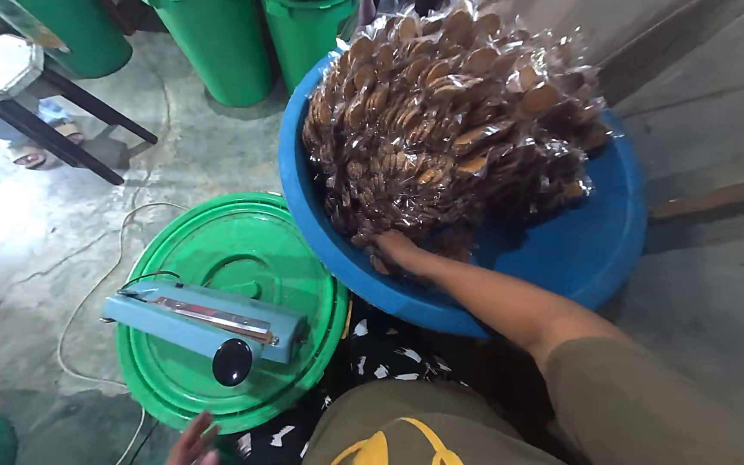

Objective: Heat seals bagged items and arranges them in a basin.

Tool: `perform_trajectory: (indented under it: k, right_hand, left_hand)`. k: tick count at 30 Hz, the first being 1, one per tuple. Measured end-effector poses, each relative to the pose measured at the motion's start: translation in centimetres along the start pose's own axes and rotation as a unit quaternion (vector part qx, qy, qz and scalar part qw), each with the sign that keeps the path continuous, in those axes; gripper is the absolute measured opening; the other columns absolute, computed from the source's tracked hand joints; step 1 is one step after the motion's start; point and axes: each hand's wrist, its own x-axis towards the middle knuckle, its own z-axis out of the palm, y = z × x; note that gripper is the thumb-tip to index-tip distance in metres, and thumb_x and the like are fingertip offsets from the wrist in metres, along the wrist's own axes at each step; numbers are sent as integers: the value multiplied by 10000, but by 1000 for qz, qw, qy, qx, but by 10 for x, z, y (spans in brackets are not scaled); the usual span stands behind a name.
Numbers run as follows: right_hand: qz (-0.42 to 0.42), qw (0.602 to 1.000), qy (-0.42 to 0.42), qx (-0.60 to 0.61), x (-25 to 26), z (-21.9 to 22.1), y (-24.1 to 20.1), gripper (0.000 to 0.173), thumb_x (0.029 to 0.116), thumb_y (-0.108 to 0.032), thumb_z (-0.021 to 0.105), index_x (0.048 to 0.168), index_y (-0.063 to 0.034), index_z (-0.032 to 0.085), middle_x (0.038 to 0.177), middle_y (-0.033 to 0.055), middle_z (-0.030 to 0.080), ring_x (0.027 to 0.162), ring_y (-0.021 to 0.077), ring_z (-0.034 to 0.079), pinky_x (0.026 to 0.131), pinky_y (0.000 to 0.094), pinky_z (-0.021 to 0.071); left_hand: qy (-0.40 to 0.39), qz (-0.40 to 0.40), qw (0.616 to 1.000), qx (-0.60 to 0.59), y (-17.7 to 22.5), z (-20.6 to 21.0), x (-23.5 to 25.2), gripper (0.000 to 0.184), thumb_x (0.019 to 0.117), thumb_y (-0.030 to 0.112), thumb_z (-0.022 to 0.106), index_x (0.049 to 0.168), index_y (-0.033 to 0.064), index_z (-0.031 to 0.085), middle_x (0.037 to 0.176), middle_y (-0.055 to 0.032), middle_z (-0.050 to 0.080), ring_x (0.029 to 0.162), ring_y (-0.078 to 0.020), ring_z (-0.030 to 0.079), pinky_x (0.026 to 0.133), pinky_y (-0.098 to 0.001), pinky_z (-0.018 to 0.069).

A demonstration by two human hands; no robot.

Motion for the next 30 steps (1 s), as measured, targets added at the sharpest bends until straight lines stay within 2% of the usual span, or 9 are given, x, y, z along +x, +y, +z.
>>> perform_trajectory:
  k: [4,6,10,15,18,20,22,27,30]
  right_hand:
    - [-103,988,30,114,-34,-19,-8,396,1111,-186,421,1433,8,547,1374,280,598,1312,422,558,1133,563,384]
    - [-181,957,119,193,-71,-25,-24,339,1102,-171,429,1276,38,630,1232,243,671,1184,345,638,1057,496,462]
    - [-415,801,352,249,-132,1,-69,233,1031,-92,530,1052,71,694,1135,188,729,1116,243,702,991,366,560]
    - [-433,768,104,459,-157,52,-112,165,924,74,531,998,170,643,1178,270,670,1144,275,658,995,368,529]
    - [-167,747,-82,638,-152,37,-122,385,1041,-27,430,1412,71,397,1320,186,525,1074,215,657,876,377,590]
    - [-102,798,-133,580,-136,40,-127,387,1075,-120,480,1419,45,415,1238,174,577,969,192,658,816,368,576]
    - [-134,876,-114,449,-117,55,-137,252,1061,-111,517,1198,95,564,1013,140,606,807,137,594,739,307,533]
    - [-271,935,49,224,-68,67,-189,271,1068,-139,482,1100,74,646,993,209,681,956,286,665,897,456,524]
    - [-292,950,43,101,-43,67,-211,291,1019,-79,531,1276,39,602,1137,266,692,1113,414,669,983,576,507]
  left_hand:
    - [-140,118,978,-98,45,46,28,500,1038,184,497,1408,-147,442,1395,-235,554,1242,-203,602,1052,-367,497]
    - [-189,155,950,-197,59,65,36,544,1050,368,526,1470,28,467,1413,-78,598,1255,-178,613,1055,-389,521]
    - [-197,146,879,-408,70,102,61,822,952,548,594,1608,294,169,1531,-22,506,1353,-280,548,1063,-481,515]
    - [-73,20,863,-499,61,108,59,743,846,471,772,1445,240,400,1110,59,713,925,-93,712,773,-294,618]
    - [31,1,909,-415,41,105,49,719,822,341,778,1380,124,380,1092,36,666,868,-77,699,719,-284,619]
    - [68,-5,941,-331,34,108,44,700,857,227,675,1440,25,344,1155,-32,606,916,-68,668,772,-283,599]
    - [83,-8,950,-302,30,104,45,712,859,205,674,1460,1,352,1212,-95,596,981,-99,655,825,-303,586]
    - [212,-44,928,-304,21,87,62,627,917,75,637,1474,-12,365,1327,-205,546,1116,-225,615,907,-380,553]
    - [253,-63,913,-315,8,76,78,596,952,88,617,1482,-3,363,1338,-229,529,1065,-254,630,857,-393,564]
